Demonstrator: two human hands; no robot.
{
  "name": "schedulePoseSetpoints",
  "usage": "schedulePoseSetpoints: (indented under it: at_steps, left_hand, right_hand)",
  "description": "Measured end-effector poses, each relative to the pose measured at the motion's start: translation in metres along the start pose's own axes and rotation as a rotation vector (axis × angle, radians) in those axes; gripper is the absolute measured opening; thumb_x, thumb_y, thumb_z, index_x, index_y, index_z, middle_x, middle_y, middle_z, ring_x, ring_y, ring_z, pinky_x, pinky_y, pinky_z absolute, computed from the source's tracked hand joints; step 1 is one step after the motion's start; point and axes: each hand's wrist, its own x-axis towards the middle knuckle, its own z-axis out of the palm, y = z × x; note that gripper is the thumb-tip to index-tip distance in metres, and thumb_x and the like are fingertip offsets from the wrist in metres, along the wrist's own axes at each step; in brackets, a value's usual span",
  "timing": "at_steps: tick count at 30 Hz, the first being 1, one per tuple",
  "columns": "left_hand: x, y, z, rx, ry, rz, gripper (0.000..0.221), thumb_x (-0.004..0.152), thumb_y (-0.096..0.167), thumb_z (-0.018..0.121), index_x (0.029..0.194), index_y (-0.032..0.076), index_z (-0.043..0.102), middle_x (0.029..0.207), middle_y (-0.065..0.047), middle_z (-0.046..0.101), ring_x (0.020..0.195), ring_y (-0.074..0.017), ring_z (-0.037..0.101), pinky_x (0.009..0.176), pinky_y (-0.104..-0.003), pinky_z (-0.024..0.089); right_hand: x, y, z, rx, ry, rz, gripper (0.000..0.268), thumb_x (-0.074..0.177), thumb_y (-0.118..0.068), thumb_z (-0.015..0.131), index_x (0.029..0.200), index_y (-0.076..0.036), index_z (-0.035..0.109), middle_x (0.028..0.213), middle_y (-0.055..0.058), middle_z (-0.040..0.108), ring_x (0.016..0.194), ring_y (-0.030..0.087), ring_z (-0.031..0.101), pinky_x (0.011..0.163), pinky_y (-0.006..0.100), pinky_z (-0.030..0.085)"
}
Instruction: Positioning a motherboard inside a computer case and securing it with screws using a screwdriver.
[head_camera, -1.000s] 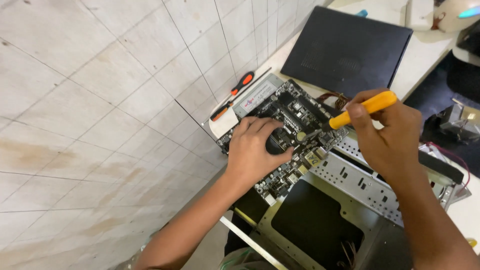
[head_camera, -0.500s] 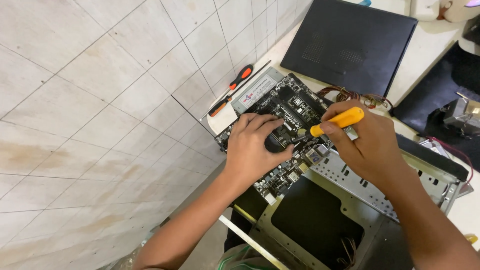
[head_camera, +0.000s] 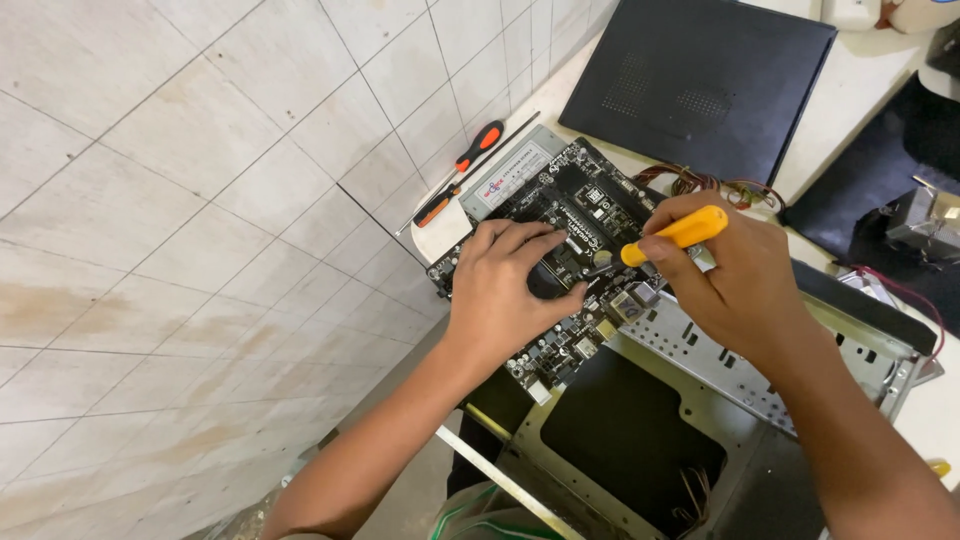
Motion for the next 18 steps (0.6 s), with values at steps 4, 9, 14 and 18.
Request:
schedulePoseSetpoints:
  at_steps: [4, 9, 14, 18]
  left_hand:
    - [-0.0006, -0.0012, 0.0007, 0.006, -0.001, -0.003, 0.053, 0.077, 0.045, 0.082, 0.119, 0.013, 0.077, 0.120, -0.001, 0.073, 0.112, -0.0259, 0.056, 0.089, -0.046, 0.052]
    - [-0.0012, -0.0028, 0.0025, 0.004, 0.009, 0.004, 0.054, 0.077, 0.046, 0.082, 0.120, 0.013, 0.077, 0.120, -0.001, 0.073, 0.111, -0.0256, 0.056, 0.089, -0.046, 0.052]
    - [-0.0027, -0.0028, 0.0026, 0.004, 0.006, -0.006, 0.055, 0.076, 0.046, 0.083, 0.121, 0.014, 0.077, 0.121, 0.000, 0.073, 0.112, -0.0251, 0.056, 0.090, -0.045, 0.052]
    - [-0.0005, -0.0012, 0.0000, 0.003, -0.011, -0.015, 0.055, 0.077, 0.046, 0.081, 0.121, 0.014, 0.076, 0.122, 0.000, 0.073, 0.114, -0.0258, 0.055, 0.091, -0.047, 0.051]
  right_hand:
    - [-0.0023, 0.0046, 0.0031, -0.026, 0.065, -0.038, 0.026, 0.107, -0.034, 0.053, 0.110, -0.011, 0.064, 0.095, 0.000, 0.072, 0.067, 0.017, 0.064, 0.065, 0.034, 0.044]
    - [-0.0011, -0.0002, 0.0010, -0.005, 0.038, -0.025, 0.023, 0.105, -0.032, 0.055, 0.109, -0.012, 0.064, 0.093, -0.001, 0.071, 0.063, 0.016, 0.061, 0.063, 0.033, 0.044]
    - [-0.0024, -0.0017, 0.0029, -0.010, 0.052, -0.043, 0.027, 0.107, -0.035, 0.053, 0.108, -0.010, 0.066, 0.097, 0.002, 0.071, 0.074, 0.020, 0.067, 0.071, 0.037, 0.046]
    - [-0.0009, -0.0009, 0.0020, -0.010, 0.034, -0.008, 0.025, 0.106, -0.034, 0.053, 0.109, -0.012, 0.064, 0.095, 0.000, 0.071, 0.066, 0.018, 0.062, 0.067, 0.036, 0.044]
